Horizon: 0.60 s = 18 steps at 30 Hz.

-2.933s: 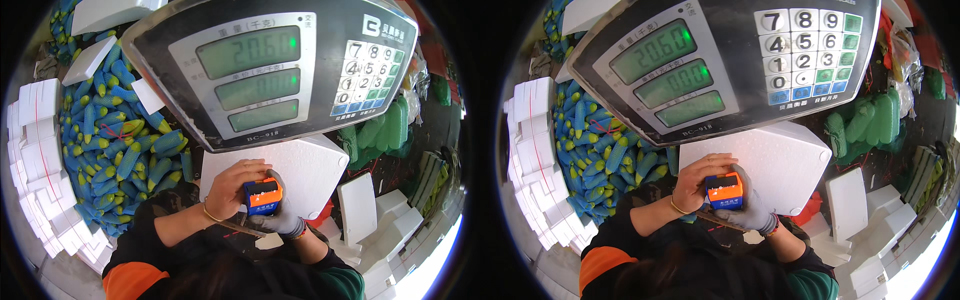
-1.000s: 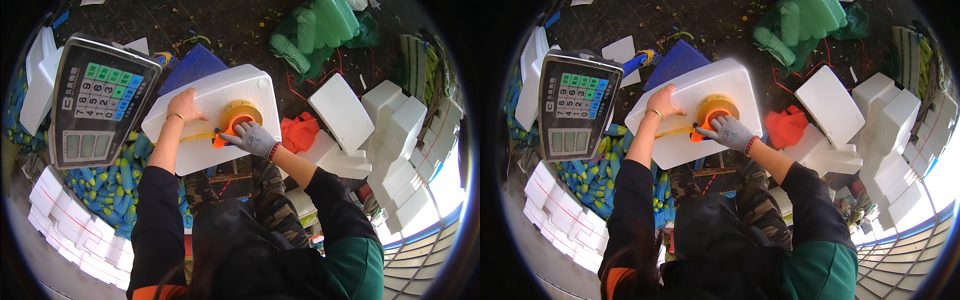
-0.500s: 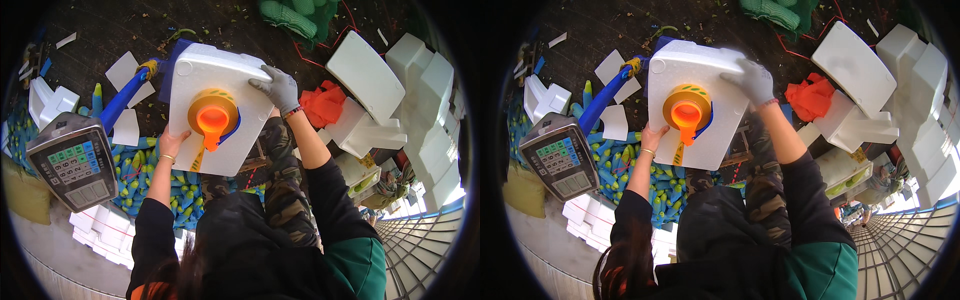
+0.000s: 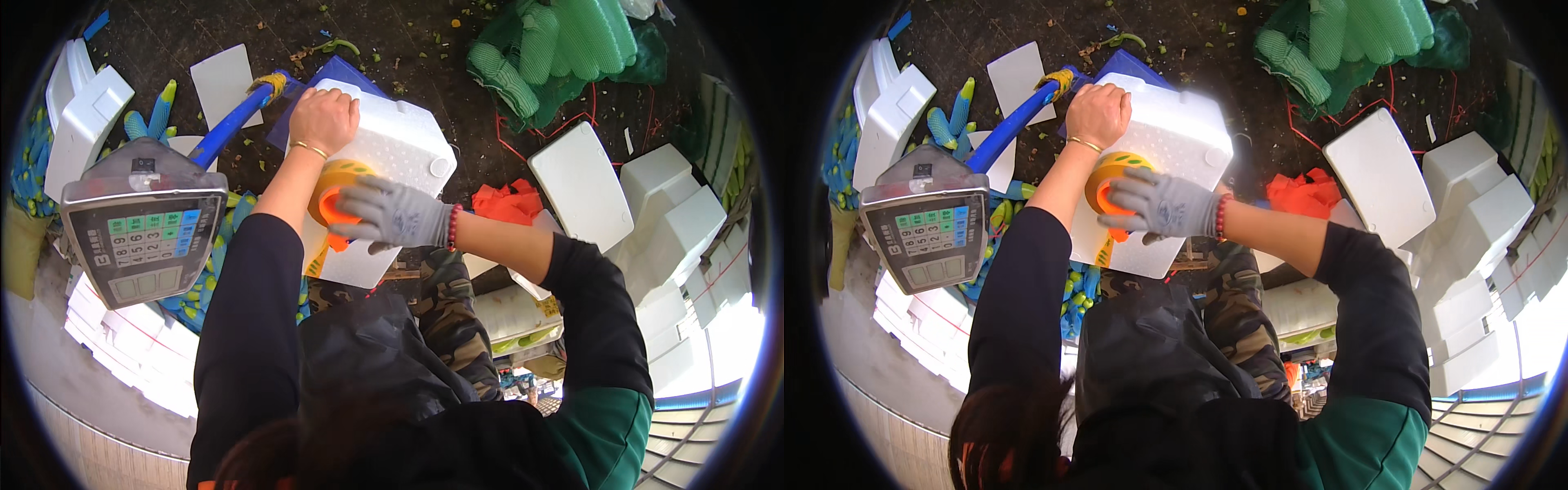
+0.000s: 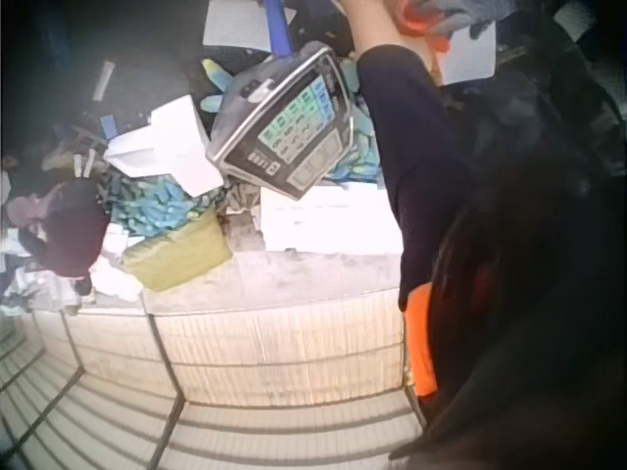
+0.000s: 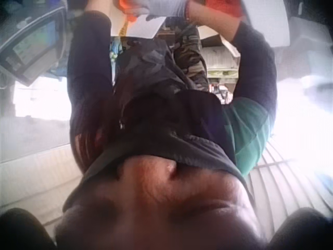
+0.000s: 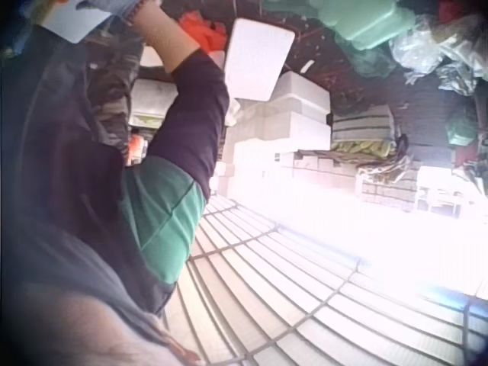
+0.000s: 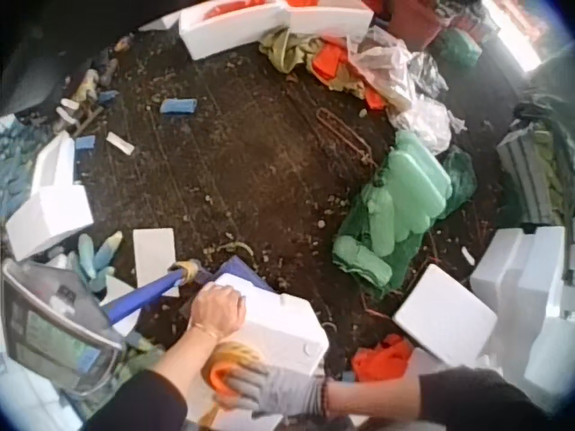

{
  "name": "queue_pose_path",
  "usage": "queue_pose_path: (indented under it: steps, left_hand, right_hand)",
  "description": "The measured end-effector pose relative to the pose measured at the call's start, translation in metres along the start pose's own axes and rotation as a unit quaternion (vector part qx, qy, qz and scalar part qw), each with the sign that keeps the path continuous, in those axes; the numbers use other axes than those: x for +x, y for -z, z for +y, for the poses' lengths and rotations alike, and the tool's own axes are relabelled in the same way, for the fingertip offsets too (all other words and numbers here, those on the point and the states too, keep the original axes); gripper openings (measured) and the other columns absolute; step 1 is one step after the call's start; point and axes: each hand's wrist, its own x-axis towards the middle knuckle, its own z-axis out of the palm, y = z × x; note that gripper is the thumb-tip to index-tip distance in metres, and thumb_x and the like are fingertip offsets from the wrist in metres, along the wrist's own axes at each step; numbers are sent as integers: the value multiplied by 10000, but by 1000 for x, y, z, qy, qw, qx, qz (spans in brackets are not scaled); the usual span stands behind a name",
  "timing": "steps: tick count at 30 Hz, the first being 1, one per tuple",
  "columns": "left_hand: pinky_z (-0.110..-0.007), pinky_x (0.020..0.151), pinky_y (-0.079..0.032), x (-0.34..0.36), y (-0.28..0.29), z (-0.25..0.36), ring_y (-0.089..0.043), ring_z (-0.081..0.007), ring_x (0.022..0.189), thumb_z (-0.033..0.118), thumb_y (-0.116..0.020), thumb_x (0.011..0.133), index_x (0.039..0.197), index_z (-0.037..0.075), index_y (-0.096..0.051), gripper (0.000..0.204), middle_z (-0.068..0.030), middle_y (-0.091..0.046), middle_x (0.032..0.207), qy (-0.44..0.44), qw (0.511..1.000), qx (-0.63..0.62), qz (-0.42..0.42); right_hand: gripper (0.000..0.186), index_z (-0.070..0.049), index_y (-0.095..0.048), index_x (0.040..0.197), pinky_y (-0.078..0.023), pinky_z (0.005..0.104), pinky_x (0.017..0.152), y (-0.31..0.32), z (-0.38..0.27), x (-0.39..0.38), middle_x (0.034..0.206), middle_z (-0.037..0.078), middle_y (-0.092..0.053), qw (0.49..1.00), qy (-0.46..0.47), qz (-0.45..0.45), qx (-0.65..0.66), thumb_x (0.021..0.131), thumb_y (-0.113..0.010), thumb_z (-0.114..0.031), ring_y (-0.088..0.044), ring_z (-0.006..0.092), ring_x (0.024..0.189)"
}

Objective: The person places a plastic bag inside a white styrofoam box, then picks up blue foam-wrapped cucumbers from a large pile and arranges them inside the box. After filling the box, the person closes the lid and seals it with orange tape.

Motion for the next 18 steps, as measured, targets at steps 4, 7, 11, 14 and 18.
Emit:
queue_pose_path:
  steps: [4, 7, 11, 14, 18]
  left_hand:
    - [-434, 866, -530, 2, -4, -7, -714, -279, 804, 294, -629, 1001, 764, 99, -747, 329, -82, -742, 805, 8, 1000, -24, -2]
    - [-440, 910, -525, -3, -8, -2, -718, -276, 827, 295, -636, 1000, 777, 108, -759, 317, -78, -749, 821, 39, 998, -35, -21]
    - [-454, 973, -520, 0, -1, 1, -722, -267, 855, 314, -613, 1020, 792, 113, -772, 344, -71, -759, 846, 68, 997, -44, -14]
    - [-418, 898, -535, 4, 6, 3, -723, -272, 837, 266, -627, 1014, 764, 104, -753, 323, -77, -747, 810, 60, 997, -41, -4]
    - [-414, 823, -529, -3, -4, 0, -716, -267, 781, 287, -613, 1019, 733, 108, -754, 366, -76, -739, 759, 49, 997, -56, 30]
  right_hand:
    - [522, -164, -512, 1499, -529, 388, 910, -52, 3, 45, 961, 13, -690, 958, 232, -148, -78, 994, -616, -248, -674, 265, 906]
    - [331, -145, -629, 1300, -565, 372, 792, -30, -17, 71, 898, 20, -723, 923, 228, -306, 42, 988, -627, -255, -720, 257, 856]
    - [300, -164, -685, 1036, -570, 444, 674, 129, 30, 105, 739, 43, -702, 908, 191, -349, 129, 886, -769, -410, -720, 309, 723]
    - [320, -201, -769, 1164, -591, 410, 729, 214, 144, 111, 826, 49, -754, 919, -51, -385, -62, 905, -751, -387, -742, 273, 759]
    - [416, -101, -829, 1011, -620, 398, 787, 84, 198, 98, 923, 102, -799, 860, -182, -415, -233, 932, -740, -500, -786, 279, 871]
